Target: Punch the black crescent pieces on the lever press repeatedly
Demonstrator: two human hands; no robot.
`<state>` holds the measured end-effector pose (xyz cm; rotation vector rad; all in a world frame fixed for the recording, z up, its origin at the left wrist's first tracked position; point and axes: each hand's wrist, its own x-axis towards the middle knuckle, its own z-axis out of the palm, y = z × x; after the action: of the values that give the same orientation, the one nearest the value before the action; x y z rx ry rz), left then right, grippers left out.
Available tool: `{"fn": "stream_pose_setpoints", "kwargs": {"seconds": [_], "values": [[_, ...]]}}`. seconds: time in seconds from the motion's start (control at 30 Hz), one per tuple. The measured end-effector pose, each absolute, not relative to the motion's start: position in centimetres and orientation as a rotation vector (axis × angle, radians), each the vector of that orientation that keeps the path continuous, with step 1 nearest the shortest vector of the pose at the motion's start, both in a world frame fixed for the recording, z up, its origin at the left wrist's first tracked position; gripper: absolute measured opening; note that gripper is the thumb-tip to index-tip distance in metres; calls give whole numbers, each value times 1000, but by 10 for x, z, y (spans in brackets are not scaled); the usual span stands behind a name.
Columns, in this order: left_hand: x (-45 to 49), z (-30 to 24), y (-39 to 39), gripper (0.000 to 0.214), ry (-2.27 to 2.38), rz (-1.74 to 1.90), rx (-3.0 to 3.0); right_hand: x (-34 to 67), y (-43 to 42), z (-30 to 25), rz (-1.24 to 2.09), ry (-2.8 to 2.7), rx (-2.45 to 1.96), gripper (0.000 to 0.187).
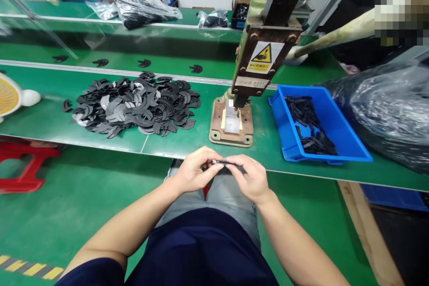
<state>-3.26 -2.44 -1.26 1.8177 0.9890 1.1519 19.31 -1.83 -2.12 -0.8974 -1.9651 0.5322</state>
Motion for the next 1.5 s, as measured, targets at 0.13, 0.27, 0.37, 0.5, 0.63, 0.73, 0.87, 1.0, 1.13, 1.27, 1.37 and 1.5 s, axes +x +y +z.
{"fn": "stream_pose_setpoints", "kwargs": {"seconds": [0.13, 0.27, 0.37, 0.5, 0.63, 0.73, 0.87, 1.0, 1.13, 1.27, 1.37, 1.5], "values": [[-34, -10, -19, 29, 930, 847, 1368, 195, -11, -15, 539, -2070, -724, 37], [-35, -8, -8, 43, 770, 705, 1085, 202, -4, -4, 527, -2176, -628, 40], [-36, -6, 8, 51, 721, 732, 1105, 221, 7, 17, 455, -2197, -713, 44], [-36, -12, 54, 50, 826, 944, 1329, 258, 42, 79, 128, -1736, -927, 26], [-29, -23, 112, 30, 1083, 1139, 1599, 272, 80, 167, 76, -1384, -659, 45], [-22, -23, 141, 17, 1244, 1056, 1924, 260, 93, 217, 261, -1526, -556, 66], [-16, -17, 156, 16, 1181, 860, 2318, 240, 93, 232, 303, -1612, -571, 66], [-15, -15, 158, 23, 1073, 799, 2468, 229, 79, 198, 255, -1482, -498, 28], [-14, -16, 154, 25, 1079, 834, 2430, 226, 52, 140, 170, -1509, -537, 27], [-14, -17, 149, 26, 1025, 854, 2406, 232, 38, 92, 22, -1579, -679, 19], [-24, -13, 150, 27, 1034, 802, 2426, 234, 42, 78, 1, -1545, -678, 17], [-68, 1, 167, 30, 1435, 675, 2496, 232, 48, 76, 5, -1496, -668, 18]]}}
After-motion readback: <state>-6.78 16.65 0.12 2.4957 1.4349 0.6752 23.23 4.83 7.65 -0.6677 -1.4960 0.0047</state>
